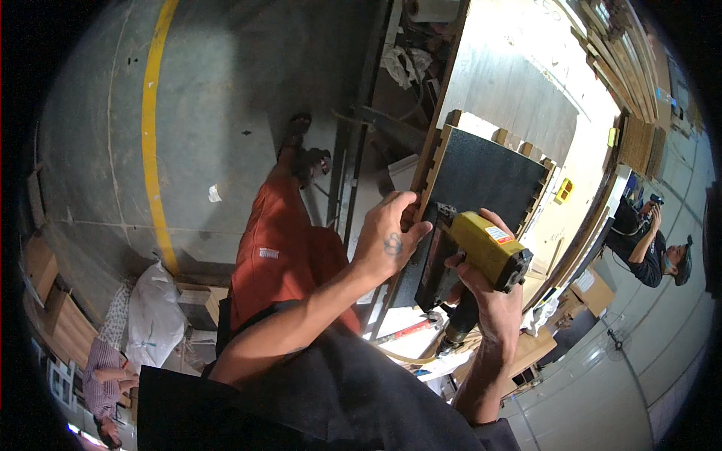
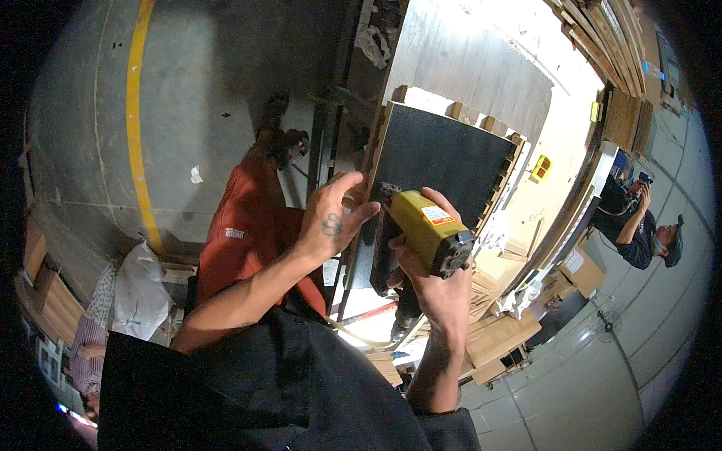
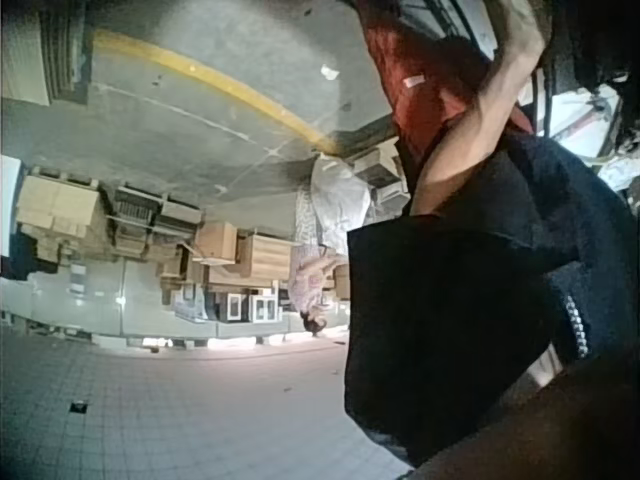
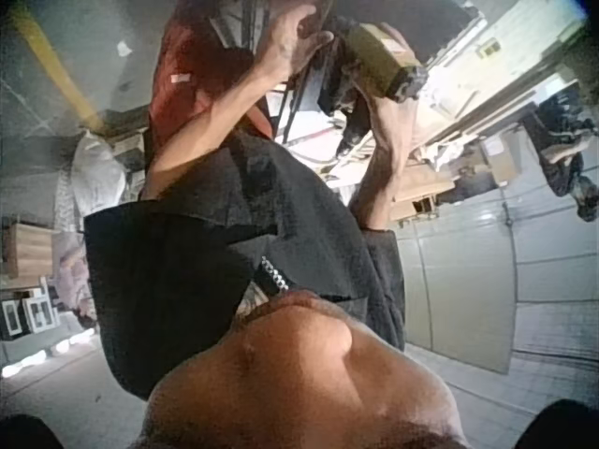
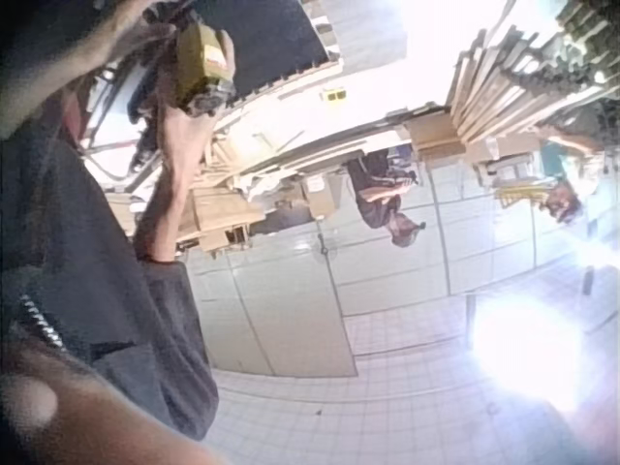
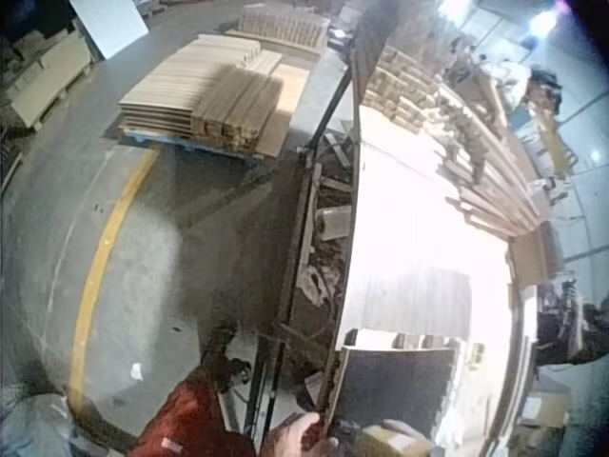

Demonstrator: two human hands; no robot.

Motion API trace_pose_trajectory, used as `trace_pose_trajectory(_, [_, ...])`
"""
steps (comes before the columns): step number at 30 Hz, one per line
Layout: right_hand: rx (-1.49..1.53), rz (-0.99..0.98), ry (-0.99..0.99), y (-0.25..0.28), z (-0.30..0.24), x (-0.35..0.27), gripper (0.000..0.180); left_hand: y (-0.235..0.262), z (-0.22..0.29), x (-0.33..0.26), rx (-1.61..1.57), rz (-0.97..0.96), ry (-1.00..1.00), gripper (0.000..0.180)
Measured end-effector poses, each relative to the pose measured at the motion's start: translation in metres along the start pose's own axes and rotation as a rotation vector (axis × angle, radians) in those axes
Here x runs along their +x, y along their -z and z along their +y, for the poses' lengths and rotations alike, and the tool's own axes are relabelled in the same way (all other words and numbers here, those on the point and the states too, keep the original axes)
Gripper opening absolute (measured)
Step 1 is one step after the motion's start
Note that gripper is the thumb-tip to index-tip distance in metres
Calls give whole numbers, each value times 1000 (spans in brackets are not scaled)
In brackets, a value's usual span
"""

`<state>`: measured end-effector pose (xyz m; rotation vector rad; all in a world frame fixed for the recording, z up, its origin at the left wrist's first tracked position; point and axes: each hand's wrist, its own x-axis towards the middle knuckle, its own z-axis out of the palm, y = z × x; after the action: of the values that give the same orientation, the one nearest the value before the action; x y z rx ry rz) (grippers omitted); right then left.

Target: Assembling a wooden slatted furniture component using adhesive, a pneumatic nailer, and a hammer.

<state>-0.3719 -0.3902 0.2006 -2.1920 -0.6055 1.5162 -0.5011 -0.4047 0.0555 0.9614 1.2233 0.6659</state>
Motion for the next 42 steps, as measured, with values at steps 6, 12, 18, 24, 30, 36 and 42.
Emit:
trace_pose_trajectory(6, [24, -24, 53, -1, 1, 2, 71, 3, 1, 1, -107, -37, 12, 35])
trace_pose_trajectory(12, [-50, -4, 70, -6, -6, -2, 70, 8, -2, 0, -182, -95, 71, 41])
trace_pose_trajectory(18, [-46, -13, 70, 0, 9, -23, 70, 4, -21, -23, -91, -145, 140, 79])
trace_pose_trajectory(24, [-44, -8, -16, -7, 12, -20, 73, 0, -24, -25, -149, -62, 41, 45])
trace_pose_trajectory(30, [-121, 25, 45, -7, 21, -20, 71, 1, -15, -25, -131, -66, 96, 35])
trace_pose_trajectory(36, [-16, -39, -11, -6, 20, -25, 72, 2, -33, -34, -100, 4, 19, 67])
trace_pose_trajectory(42, [-34, 3, 14, -8, 34, -45, 70, 0, -41, -47, -150, -129, 96, 69])
